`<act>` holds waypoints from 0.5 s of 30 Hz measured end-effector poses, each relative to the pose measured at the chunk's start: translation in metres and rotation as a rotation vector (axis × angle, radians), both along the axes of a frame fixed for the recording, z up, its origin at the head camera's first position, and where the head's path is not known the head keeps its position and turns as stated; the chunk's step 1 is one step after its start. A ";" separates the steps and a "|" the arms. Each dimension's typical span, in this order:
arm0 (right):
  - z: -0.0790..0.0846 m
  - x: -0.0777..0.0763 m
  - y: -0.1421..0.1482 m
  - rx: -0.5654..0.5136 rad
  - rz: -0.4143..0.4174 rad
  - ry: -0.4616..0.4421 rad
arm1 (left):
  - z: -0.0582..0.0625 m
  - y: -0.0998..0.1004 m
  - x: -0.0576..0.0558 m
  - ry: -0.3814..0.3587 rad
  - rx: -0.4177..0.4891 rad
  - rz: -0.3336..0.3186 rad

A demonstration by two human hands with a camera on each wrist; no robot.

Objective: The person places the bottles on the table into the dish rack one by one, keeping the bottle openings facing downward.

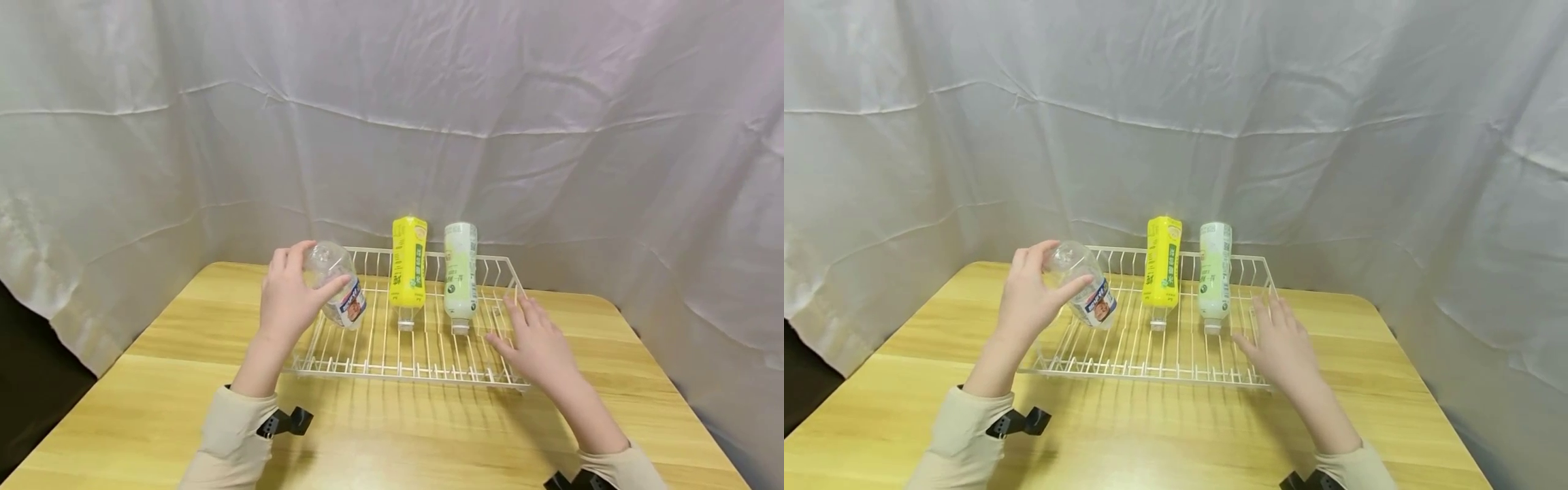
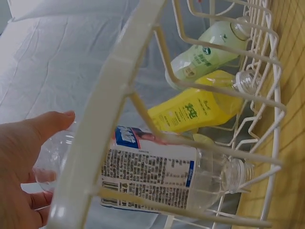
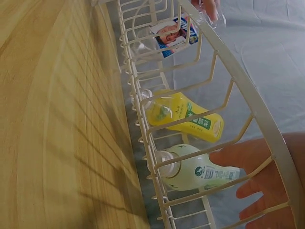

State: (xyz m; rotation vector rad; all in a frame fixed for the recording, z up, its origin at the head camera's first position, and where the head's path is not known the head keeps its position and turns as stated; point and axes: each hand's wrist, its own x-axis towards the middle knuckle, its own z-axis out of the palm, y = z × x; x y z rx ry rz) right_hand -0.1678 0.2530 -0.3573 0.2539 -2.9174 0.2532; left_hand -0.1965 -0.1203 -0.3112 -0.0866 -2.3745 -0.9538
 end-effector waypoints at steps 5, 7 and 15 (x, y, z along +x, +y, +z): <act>-0.003 -0.001 -0.003 -0.002 0.005 0.010 | 0.001 0.000 -0.002 -0.049 -0.007 0.001; -0.004 0.000 -0.003 -0.006 0.006 0.014 | 0.005 0.000 -0.005 -0.084 -0.027 -0.006; -0.002 0.002 -0.002 -0.018 0.001 0.021 | 0.026 0.006 -0.033 -0.259 -0.202 -0.044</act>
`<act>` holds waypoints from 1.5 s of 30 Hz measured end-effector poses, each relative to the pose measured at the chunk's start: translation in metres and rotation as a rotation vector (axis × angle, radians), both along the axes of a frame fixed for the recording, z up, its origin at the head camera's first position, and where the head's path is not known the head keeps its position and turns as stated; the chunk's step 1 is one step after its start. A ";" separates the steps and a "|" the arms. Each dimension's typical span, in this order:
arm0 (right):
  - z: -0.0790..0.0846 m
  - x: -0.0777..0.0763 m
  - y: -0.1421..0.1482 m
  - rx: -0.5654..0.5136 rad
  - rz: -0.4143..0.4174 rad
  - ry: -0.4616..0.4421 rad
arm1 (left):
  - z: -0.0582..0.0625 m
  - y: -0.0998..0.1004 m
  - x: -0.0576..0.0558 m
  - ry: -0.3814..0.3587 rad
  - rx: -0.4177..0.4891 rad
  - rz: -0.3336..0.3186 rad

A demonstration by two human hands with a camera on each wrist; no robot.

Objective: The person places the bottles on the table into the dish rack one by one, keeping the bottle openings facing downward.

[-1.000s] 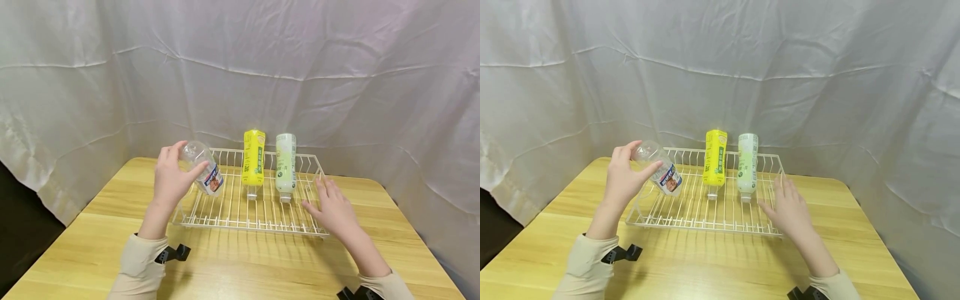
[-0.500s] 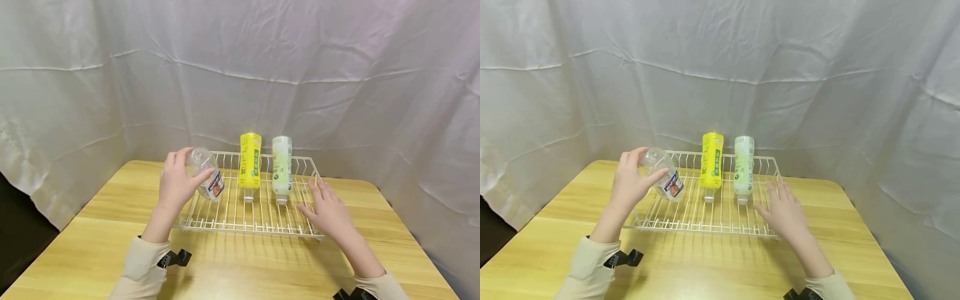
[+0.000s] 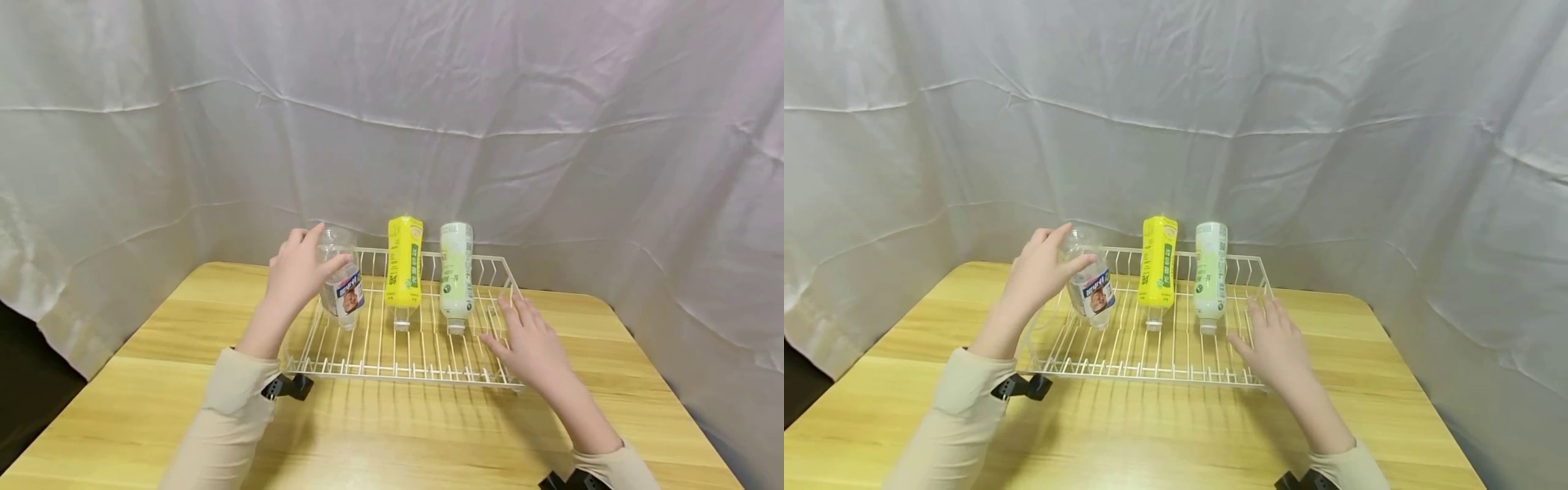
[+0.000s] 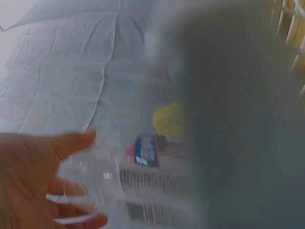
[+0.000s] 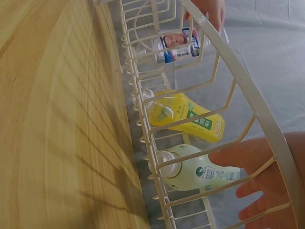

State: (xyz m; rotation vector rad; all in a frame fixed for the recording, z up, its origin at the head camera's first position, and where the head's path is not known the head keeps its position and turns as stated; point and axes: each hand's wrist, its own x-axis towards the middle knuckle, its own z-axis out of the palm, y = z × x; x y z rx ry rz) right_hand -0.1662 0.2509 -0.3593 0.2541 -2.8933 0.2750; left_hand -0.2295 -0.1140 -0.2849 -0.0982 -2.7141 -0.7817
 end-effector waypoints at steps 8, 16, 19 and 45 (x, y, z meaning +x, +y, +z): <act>0.002 0.000 0.002 -0.006 -0.002 -0.017 | 0.024 0.011 -0.016 -0.193 -0.109 0.010; -0.001 -0.002 0.002 0.007 0.008 -0.017 | 0.028 0.021 -0.042 -0.281 -0.081 -0.010; -0.003 -0.002 0.002 0.007 0.006 -0.017 | 0.023 0.025 -0.052 -0.291 -0.053 0.002; -0.002 -0.003 0.005 -0.004 0.036 -0.003 | -0.029 0.048 -0.086 -0.190 0.137 0.053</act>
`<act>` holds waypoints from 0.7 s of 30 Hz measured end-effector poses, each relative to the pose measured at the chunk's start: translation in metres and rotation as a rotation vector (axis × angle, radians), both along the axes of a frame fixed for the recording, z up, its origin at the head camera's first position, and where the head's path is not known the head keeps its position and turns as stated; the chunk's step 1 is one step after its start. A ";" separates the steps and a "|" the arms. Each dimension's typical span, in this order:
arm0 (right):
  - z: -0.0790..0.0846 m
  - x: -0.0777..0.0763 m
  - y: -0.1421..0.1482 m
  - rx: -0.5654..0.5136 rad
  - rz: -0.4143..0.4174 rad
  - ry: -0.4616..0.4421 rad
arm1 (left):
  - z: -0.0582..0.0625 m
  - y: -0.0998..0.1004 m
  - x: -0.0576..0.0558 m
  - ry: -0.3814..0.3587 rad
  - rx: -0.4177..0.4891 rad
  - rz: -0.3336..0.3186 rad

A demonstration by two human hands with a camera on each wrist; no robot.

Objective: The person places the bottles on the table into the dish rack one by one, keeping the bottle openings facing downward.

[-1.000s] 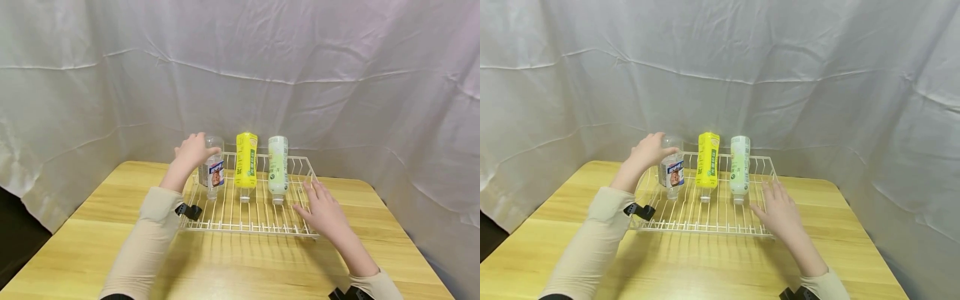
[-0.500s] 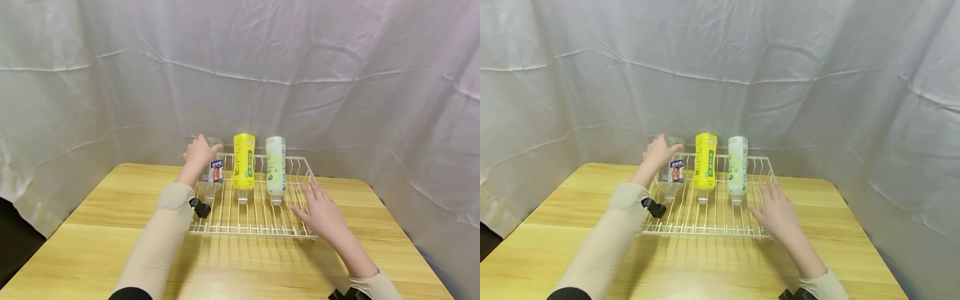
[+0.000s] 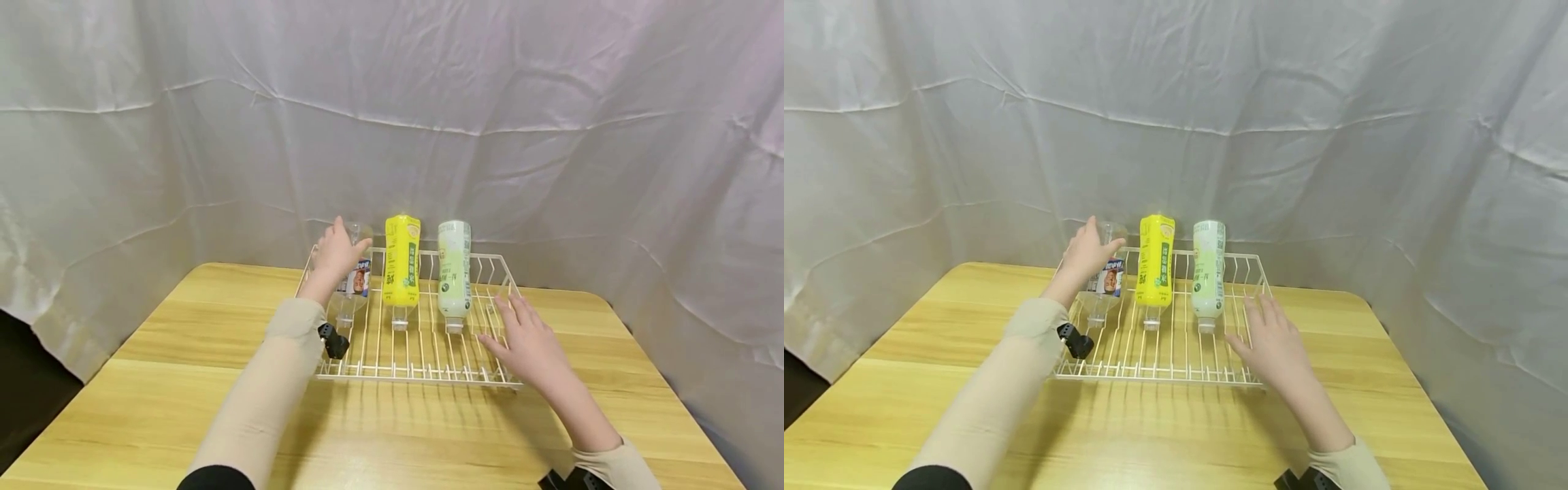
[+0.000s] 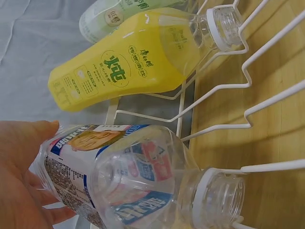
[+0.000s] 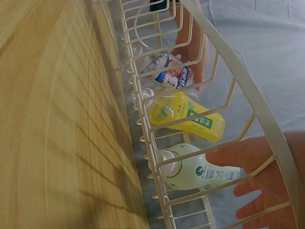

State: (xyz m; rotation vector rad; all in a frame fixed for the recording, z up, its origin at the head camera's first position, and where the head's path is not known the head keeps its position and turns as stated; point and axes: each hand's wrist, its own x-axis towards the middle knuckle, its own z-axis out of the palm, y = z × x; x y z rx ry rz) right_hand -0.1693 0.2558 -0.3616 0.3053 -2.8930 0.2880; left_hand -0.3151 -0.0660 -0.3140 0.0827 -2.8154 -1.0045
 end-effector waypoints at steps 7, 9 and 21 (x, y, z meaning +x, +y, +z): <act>-0.001 0.001 0.001 0.000 -0.009 0.002 | 0.000 -0.002 0.001 0.007 -0.010 -0.013; 0.000 0.001 0.001 -0.001 -0.011 -0.001 | 0.001 -0.003 0.002 0.020 -0.009 -0.012; 0.000 0.003 -0.001 -0.026 -0.018 -0.006 | 0.026 -0.008 0.016 0.175 0.000 0.017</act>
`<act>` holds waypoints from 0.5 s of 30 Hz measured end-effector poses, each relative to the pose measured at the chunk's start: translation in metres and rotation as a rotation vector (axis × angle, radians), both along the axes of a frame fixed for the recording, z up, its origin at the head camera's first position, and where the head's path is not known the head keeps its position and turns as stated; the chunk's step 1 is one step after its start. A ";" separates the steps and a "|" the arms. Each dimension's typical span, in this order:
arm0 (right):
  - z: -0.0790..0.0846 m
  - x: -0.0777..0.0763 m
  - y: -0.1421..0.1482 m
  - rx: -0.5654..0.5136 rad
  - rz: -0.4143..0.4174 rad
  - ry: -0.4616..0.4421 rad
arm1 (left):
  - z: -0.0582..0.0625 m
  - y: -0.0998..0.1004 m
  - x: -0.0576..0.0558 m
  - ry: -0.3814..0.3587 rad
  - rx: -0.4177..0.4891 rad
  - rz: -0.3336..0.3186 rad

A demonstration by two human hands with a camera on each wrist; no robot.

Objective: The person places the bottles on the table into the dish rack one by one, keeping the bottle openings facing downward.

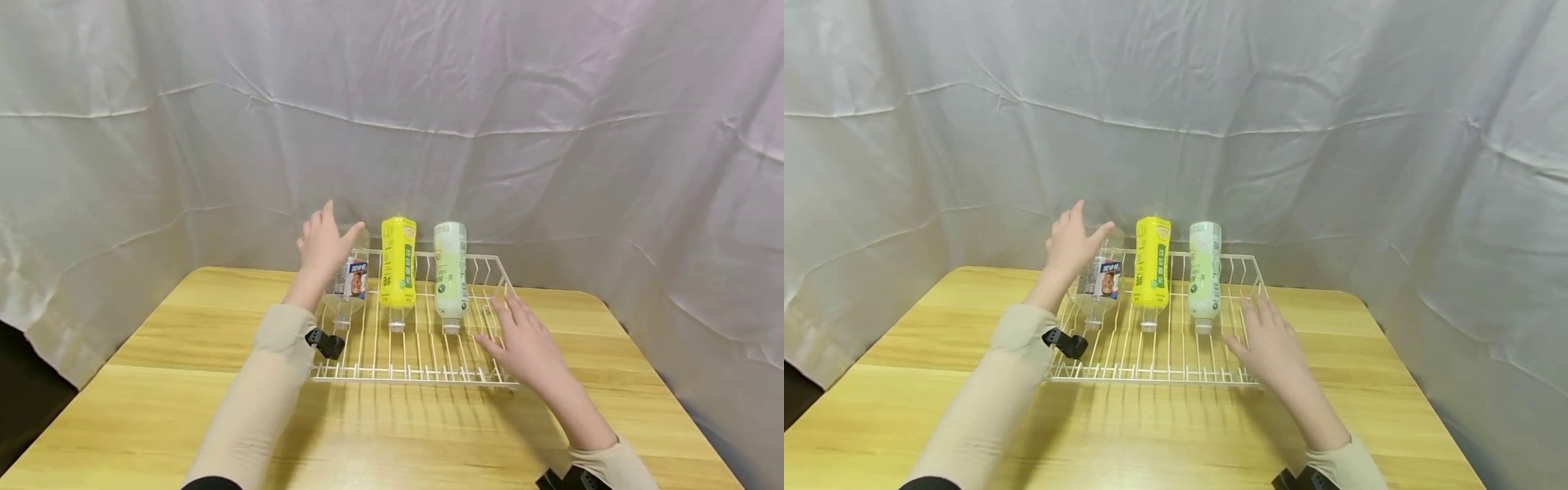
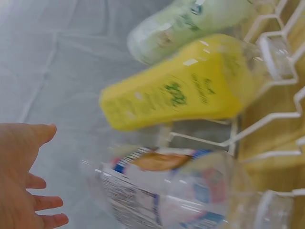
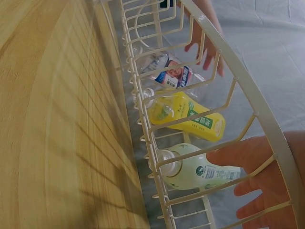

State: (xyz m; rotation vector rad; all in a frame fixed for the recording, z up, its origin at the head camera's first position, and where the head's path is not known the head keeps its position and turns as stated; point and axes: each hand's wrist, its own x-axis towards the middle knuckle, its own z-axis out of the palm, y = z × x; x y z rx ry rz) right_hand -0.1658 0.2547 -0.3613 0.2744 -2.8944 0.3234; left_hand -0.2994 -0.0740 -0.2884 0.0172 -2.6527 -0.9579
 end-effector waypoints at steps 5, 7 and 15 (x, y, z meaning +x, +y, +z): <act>0.000 -0.001 -0.002 -0.003 0.004 0.005 | 0.016 -0.004 0.013 0.068 0.030 -0.002; 0.000 -0.001 -0.002 -0.001 0.006 0.008 | 0.023 -0.004 0.022 0.097 0.038 -0.011; 0.004 -0.004 -0.003 -0.011 0.019 0.014 | 0.044 -0.010 0.063 0.206 -0.015 -0.059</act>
